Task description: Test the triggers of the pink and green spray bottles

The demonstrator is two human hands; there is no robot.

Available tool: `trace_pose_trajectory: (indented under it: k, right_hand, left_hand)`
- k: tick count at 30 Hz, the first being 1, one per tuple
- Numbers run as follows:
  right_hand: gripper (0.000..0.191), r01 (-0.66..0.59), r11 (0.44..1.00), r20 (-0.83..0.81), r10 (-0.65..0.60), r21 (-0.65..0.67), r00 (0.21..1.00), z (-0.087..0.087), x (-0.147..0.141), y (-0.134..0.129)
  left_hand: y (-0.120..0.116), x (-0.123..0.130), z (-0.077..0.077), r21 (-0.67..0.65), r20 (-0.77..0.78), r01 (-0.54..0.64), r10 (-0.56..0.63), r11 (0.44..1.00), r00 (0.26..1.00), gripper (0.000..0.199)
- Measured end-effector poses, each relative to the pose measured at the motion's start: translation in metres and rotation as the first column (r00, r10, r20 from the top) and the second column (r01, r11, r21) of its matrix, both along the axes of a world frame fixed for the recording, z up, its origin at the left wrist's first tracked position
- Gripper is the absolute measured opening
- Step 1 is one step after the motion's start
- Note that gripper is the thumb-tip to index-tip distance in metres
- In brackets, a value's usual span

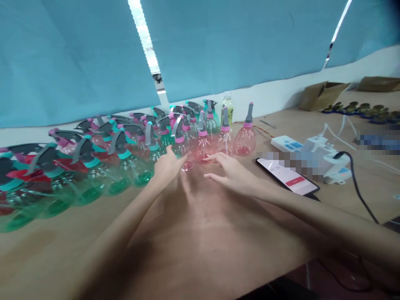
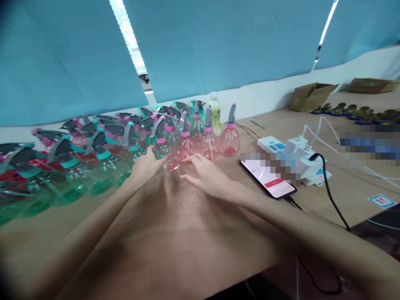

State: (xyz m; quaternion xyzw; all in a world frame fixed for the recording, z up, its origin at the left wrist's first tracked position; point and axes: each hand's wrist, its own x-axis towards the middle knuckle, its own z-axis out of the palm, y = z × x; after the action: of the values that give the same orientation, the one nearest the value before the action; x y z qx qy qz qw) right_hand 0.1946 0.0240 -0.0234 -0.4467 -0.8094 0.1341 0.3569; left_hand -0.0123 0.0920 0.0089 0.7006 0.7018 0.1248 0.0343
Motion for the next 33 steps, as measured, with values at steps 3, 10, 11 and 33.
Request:
trace_pose_trajectory:
  k: [3,10,11,33]
  right_hand:
    - [0.029,-0.023,0.999,0.009,0.023,-0.041,1.000,0.001,-0.002,-0.006]
    - [0.030,-0.074,0.995,0.004,0.074,-0.074,0.997,-0.006,0.000,-0.008]
    - [0.031,-0.081,0.994,0.001,0.082,-0.071,0.997,-0.007,0.000,-0.007]
    - [0.083,-0.374,0.889,-0.326,0.282,-0.264,0.902,-0.025,-0.038,-0.036]
  left_hand:
    - [0.005,0.006,0.001,-0.013,-0.014,-0.011,0.011,1.000,1.000,0.091]
    - [0.009,0.010,0.001,0.016,-0.019,-0.020,0.020,1.000,1.000,0.084]
    - [0.008,0.009,0.002,0.016,-0.019,-0.017,0.017,1.000,1.000,0.083]
    - [-0.111,-0.020,0.014,0.204,0.257,0.287,-0.334,0.936,0.907,0.054]
